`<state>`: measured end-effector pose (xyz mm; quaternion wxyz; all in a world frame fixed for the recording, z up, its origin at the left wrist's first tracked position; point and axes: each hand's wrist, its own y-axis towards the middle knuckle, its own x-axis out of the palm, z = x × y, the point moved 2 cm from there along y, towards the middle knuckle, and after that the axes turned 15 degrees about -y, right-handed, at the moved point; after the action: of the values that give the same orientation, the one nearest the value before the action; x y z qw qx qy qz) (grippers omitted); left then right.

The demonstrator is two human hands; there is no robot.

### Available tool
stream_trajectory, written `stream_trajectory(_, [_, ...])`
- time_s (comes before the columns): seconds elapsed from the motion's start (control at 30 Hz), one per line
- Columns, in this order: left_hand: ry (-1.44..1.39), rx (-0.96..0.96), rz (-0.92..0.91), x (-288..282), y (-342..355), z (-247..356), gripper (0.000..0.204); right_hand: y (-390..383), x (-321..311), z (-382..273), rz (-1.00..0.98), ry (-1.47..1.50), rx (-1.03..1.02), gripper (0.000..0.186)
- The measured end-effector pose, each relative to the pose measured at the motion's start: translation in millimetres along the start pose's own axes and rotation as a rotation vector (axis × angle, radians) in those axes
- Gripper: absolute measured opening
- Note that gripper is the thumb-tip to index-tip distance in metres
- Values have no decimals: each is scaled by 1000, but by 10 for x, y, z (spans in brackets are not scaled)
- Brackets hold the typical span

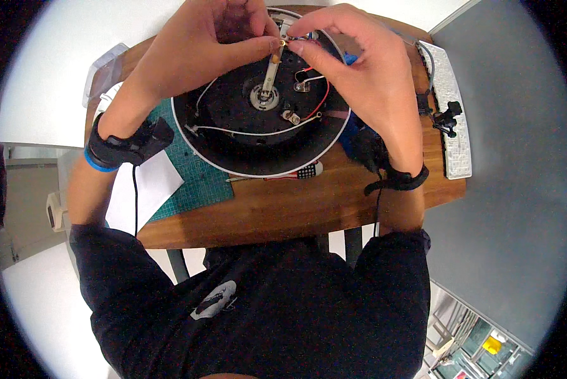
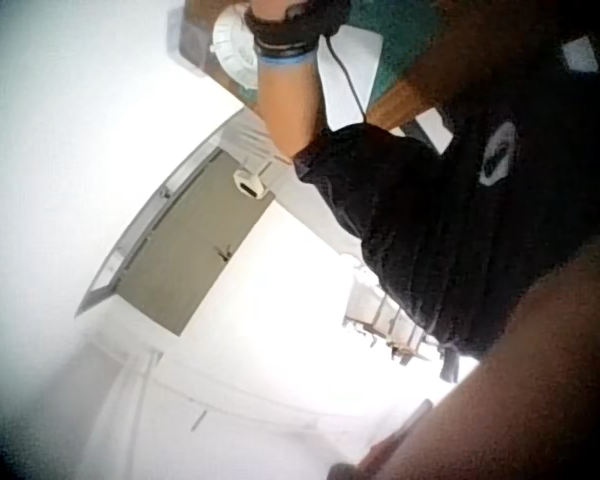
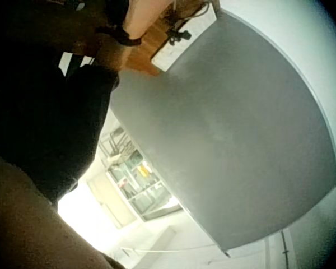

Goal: The person works on the internal wiring of a disassembled white bucket-shaped device. They connect a white wire to a terminal on the internal mechanism and use a screwdriver to tighten the connection. The person continues to adjust and secure the wiring inside the device.

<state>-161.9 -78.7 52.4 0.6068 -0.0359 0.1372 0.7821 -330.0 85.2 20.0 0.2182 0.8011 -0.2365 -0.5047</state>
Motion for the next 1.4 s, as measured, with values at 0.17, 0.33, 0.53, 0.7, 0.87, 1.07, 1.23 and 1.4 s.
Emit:
stream_trajectory(0.17, [156,161,17,-16,-55,-30,19,-60,-28,-231,101,-48,-60,16])
stream_trajectory(0.33, [93,156,-3,-77,-19,-69,21,-414,178,-889,-242,164,-418,24])
stream_trajectory(0.53, [158,132,49,-95,2,-24,25,-831,948,-1478,-522,69,-540,21])
stream_trajectory(0.7, [135,226,83,-160,50,-191,26,-876,1703,-1460,-531,-98,-484,24])
stream_trajectory(0.87, [80,231,92,-182,84,-242,23,-731,2016,-1429,-521,-133,-475,19])
stream_trajectory(1.07, [65,216,110,-187,59,-260,21,-717,2147,-1380,-455,-216,-418,15])
stream_trajectory(1.23, [90,178,88,-151,48,-159,22,-742,2227,-1280,-509,-398,-393,12])
stream_trajectory(1.4, [109,163,94,-144,0,-147,24,-767,2316,-1247,-424,-386,-458,11])
